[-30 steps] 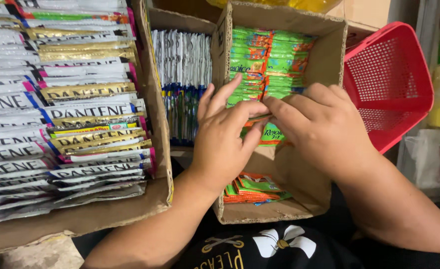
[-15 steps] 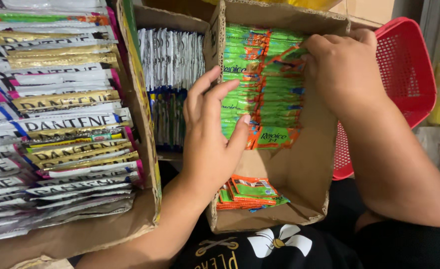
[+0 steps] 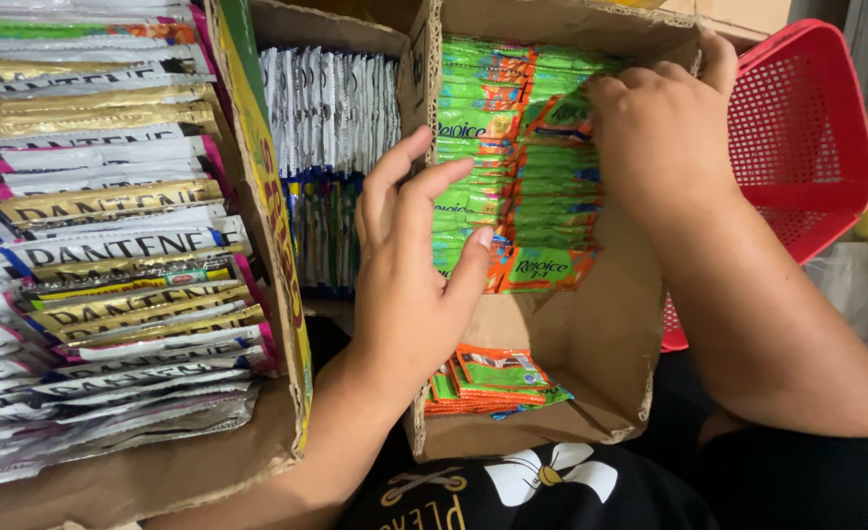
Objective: The person sits on the floor and organizes small shampoo sachets from a red basket into a cardboard box. They pick up sachets, align them, and place them in neat rows within the box, occasionally adjusting the stack to ensure they fit properly.
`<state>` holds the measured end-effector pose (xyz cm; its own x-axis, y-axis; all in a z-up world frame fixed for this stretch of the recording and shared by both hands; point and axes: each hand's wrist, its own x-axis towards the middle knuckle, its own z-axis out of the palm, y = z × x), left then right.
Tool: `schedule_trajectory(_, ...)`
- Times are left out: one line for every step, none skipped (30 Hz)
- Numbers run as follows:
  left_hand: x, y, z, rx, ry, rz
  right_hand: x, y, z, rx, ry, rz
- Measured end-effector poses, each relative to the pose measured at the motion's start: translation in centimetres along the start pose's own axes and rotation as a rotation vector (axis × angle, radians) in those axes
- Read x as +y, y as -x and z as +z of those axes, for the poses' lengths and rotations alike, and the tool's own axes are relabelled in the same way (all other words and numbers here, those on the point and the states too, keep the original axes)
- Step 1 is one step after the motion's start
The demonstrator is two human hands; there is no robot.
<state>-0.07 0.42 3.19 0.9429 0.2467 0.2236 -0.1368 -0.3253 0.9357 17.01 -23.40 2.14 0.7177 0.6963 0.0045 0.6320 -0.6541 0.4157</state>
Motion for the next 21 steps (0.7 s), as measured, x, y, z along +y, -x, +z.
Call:
schedule_trajectory(0.0, 0.0, 0.0, 0.001, 0.0, 0.001, -0.1, -0.2, -0.3, 0.011, 0.01, -0.012)
schedule_trajectory(0.0, 0.0, 0.0, 0.002, 0.001, 0.003, -0.3, -0.5, -0.6, 0.03, 0.027, -0.035)
schedule_trajectory(0.0, 0.0, 0.0, 0.003, 0.0, 0.003, -0.4, -0.8, -0.9, 0.049, 0.043, -0.059)
schedule_trajectory(0.0, 0.0, -0.1, 0.002, 0.0, 0.004, -0.6, -0.9, -1.2, 0.03, 0.026, -0.065)
schedule_trajectory(0.0, 0.0, 0.0, 0.001, 0.0, 0.007, -0.9, -1.0, -1.3, 0.01, 0.009, -0.07)
schedule_trajectory(0.0, 0.0, 0.0, 0.0, 0.0, 0.009, -1.0, -1.1, -1.5, -0.01, -0.008, -0.075)
schedule_trajectory(0.0, -0.1, 0.0, -0.001, -0.007, 0.008, -1.0, -1.1, -1.6, -0.034, -0.044, -0.051)
schedule_trajectory(0.0, -0.1, 0.0, -0.002, -0.015, 0.007, -1.0, -1.2, -1.6, -0.057, -0.081, -0.026)
schedule_trajectory(0.0, 0.0, -0.1, -0.003, -0.025, 0.004, -1.0, -1.2, -1.6, -0.081, -0.12, -0.004)
schedule_trajectory(0.0, 0.1, 0.0, 0.0, -0.013, 0.007, -1.1, -1.1, -1.5, -0.09, -0.072, -0.041)
schedule_trajectory(-0.1, 0.1, 0.1, 0.002, -0.003, 0.011, -1.1, -1.1, -1.3, -0.098, -0.025, -0.079)
schedule_trajectory(-0.2, 0.2, 0.1, 0.004, 0.007, 0.015, -1.1, -1.1, -1.2, -0.105, 0.022, -0.116)
schedule_trajectory(-0.2, 0.2, 0.2, 0.008, 0.002, 0.022, -1.0, -1.1, -1.2, -0.092, -0.003, -0.127)
schedule_trajectory(-0.3, 0.2, 0.2, 0.012, -0.003, 0.03, -1.0, -1.1, -1.3, -0.078, -0.027, -0.139)
schedule_trajectory(-0.3, 0.2, 0.2, 0.016, -0.006, 0.038, -1.0, -1.1, -1.7, -0.065, -0.049, -0.151)
schedule_trajectory(-0.4, 0.1, 0.3, 0.018, -0.012, 0.045, -1.1, -0.9, -2.3, -0.011, -0.086, -0.141)
schedule_trajectory(-0.4, 0.2, 0.2, 0.017, -0.018, 0.047, -1.3, -0.4, -3.3, 0.04, -0.125, -0.131)
schedule_trajectory(-0.5, 0.3, 0.2, 0.016, -0.025, 0.049, -1.6, 0.2, -4.5, 0.08, -0.158, -0.117)
schedule_trajectory(-0.6, 0.4, 0.2, 0.016, -0.026, 0.052, -2.0, 0.8, -5.7, 0.115, -0.197, -0.106)
schedule_trajectory(-0.8, 0.5, 0.3, 0.015, -0.028, 0.055, -2.4, 1.9, -7.1, 0.139, -0.231, -0.091)
schedule_trajectory(-1.0, 0.6, 0.4, 0.018, -0.03, 0.06, -3.2, 3.1, -8.4, 0.168, -0.262, -0.074)
